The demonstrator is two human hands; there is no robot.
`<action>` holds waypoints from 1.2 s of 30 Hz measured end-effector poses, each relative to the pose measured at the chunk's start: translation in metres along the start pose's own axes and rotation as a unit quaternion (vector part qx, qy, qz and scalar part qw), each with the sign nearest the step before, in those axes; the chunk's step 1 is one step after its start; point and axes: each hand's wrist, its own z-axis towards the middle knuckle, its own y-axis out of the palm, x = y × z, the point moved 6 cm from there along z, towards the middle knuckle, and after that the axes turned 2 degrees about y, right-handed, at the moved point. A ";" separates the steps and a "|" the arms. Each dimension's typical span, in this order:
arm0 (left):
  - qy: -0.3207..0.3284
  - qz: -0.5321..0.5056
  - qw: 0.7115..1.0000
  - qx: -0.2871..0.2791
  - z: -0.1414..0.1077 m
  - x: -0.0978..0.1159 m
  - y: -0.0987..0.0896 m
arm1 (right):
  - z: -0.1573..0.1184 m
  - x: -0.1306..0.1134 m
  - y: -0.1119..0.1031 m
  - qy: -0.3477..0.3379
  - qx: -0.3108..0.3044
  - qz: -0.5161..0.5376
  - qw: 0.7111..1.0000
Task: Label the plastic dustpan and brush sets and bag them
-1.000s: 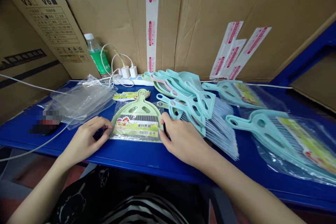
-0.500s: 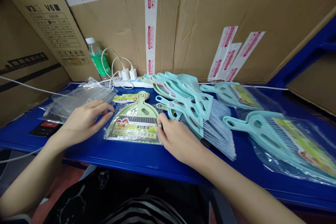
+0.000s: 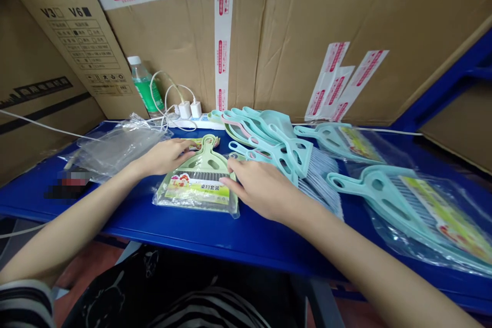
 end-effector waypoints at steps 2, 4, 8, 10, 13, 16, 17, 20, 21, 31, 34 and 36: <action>0.008 -0.009 1.000 0.013 0.000 -0.003 0.003 | 0.003 -0.006 0.000 -0.040 -0.012 -0.007 0.999; 0.021 -0.007 0.999 0.026 0.000 -0.004 0.004 | 0.003 -0.009 0.001 -0.064 -0.007 0.000 0.998; 0.056 -0.012 0.998 0.036 0.003 -0.002 0.006 | -0.007 -0.007 0.008 -0.086 -0.024 0.056 0.994; 0.070 -0.014 0.997 0.043 0.003 -0.001 0.007 | -0.015 -0.007 0.012 -0.111 -0.045 0.085 0.989; 0.086 -0.001 0.993 0.079 0.002 -0.001 0.005 | -0.025 -0.013 0.014 -0.164 -0.045 0.070 0.983; 0.086 0.005 0.987 0.136 -0.006 0.002 -0.005 | -0.029 -0.022 0.017 -0.206 -0.021 0.034 0.978; 0.089 -0.006 0.984 0.151 -0.009 0.004 -0.010 | -0.029 -0.025 0.018 -0.209 -0.011 0.025 0.977; 0.167 -0.103 0.971 0.137 -0.021 0.019 -0.021 | -0.027 -0.028 0.020 -0.205 0.015 0.015 0.979; 0.217 -0.151 0.959 0.098 -0.025 0.028 -0.021 | -0.026 -0.028 0.021 -0.203 0.022 0.015 0.979; 0.330 -0.266 0.900 -0.095 -0.049 0.057 -0.010 | -0.015 -0.018 0.021 -0.146 0.081 0.047 0.985; 0.299 -0.260 0.914 -0.091 -0.046 0.046 -0.010 | -0.014 -0.016 0.023 -0.131 0.093 0.061 0.985; 0.285 -0.258 0.917 -0.101 -0.045 0.040 -0.009 | -0.013 -0.016 0.023 -0.126 0.102 0.056 0.985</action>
